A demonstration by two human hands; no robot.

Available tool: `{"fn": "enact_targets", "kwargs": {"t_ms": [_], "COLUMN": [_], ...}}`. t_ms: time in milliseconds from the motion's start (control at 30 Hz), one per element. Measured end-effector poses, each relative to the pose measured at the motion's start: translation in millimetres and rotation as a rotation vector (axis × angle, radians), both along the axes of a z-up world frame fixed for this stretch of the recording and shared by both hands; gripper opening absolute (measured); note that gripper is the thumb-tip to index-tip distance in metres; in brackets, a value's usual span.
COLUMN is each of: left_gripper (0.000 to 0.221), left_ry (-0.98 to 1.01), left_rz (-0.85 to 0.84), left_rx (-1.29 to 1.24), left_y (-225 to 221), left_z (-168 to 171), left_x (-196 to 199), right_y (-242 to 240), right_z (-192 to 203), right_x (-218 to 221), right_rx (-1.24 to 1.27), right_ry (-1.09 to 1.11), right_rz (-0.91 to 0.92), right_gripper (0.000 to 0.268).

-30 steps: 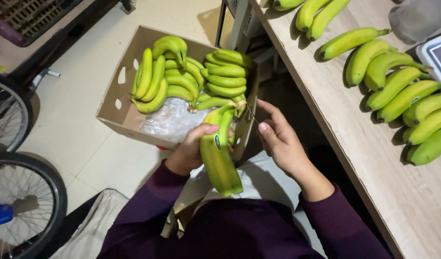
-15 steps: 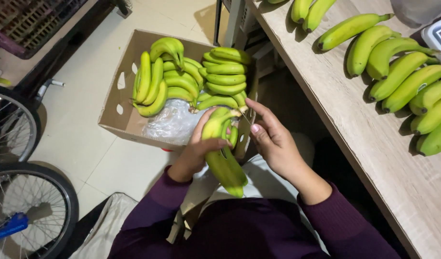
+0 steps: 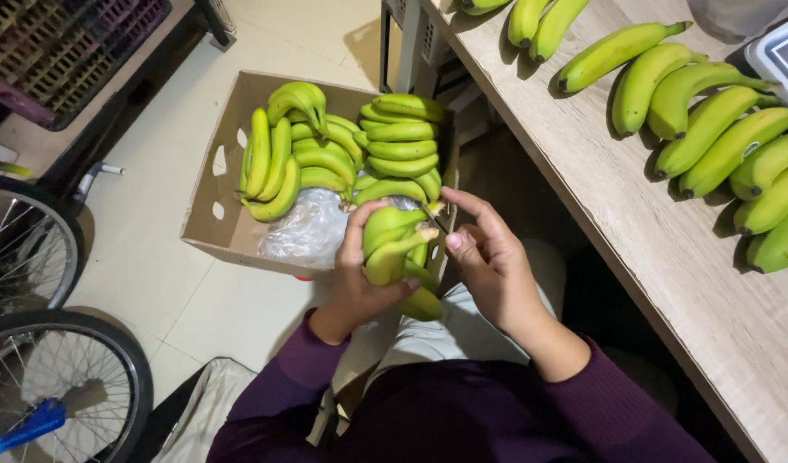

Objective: A person is wrapping bunches of bananas in plastic film, cutting the film with a knife, and then securing the wrap with tape from a dispenser.

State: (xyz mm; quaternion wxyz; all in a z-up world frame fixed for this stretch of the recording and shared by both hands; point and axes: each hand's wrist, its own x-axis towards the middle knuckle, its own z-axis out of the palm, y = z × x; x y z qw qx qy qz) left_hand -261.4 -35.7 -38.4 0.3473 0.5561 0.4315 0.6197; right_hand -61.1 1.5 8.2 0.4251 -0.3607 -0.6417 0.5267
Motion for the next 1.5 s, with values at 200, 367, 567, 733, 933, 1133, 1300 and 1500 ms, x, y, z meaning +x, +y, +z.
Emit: {"fn": "enact_targets", "kwargs": {"t_ms": [200, 367, 567, 733, 933, 1133, 1300, 1500], "left_gripper": [0.102, 0.097, 0.092, 0.094, 0.093, 0.091, 0.1, 0.094], "left_ry": [0.142, 0.304, 0.409, 0.364, 0.352, 0.439, 0.052, 0.407], "left_rz": [0.123, 0.216, 0.242, 0.187, 0.193, 0.238, 0.065, 0.217], "left_rx": [0.038, 0.147, 0.201, 0.156, 0.185, 0.196, 0.051, 0.183], "left_y": [-3, -1, 0, -5, -4, -4, -8, -3], "left_z": [-4, -13, -7, -8, -6, 2, -3, 1], "left_x": [2, 3, -2, -5, -2, 0, 4, 4], "right_y": [5, 0, -1, 1, 2, 5, 9, 9], "right_z": [-11, 1, 12, 11, 9, 12, 5, 7], "right_x": [-9, -16, -19, -20, -20, -19, -14, -20], "right_rx": [-0.095, -0.261, -0.367, -0.333, -0.323, -0.368, -0.303, -0.324], "right_ry": [0.113, 0.233, 0.279, 0.276, 0.27, 0.326, 0.281, 0.351], "right_rz": [-0.01, -0.019, -0.035, -0.014, -0.035, -0.034, 0.01, -0.048], "right_gripper": [0.041, 0.035, 0.031, 0.028, 0.023, 0.019, 0.023, 0.018]}}
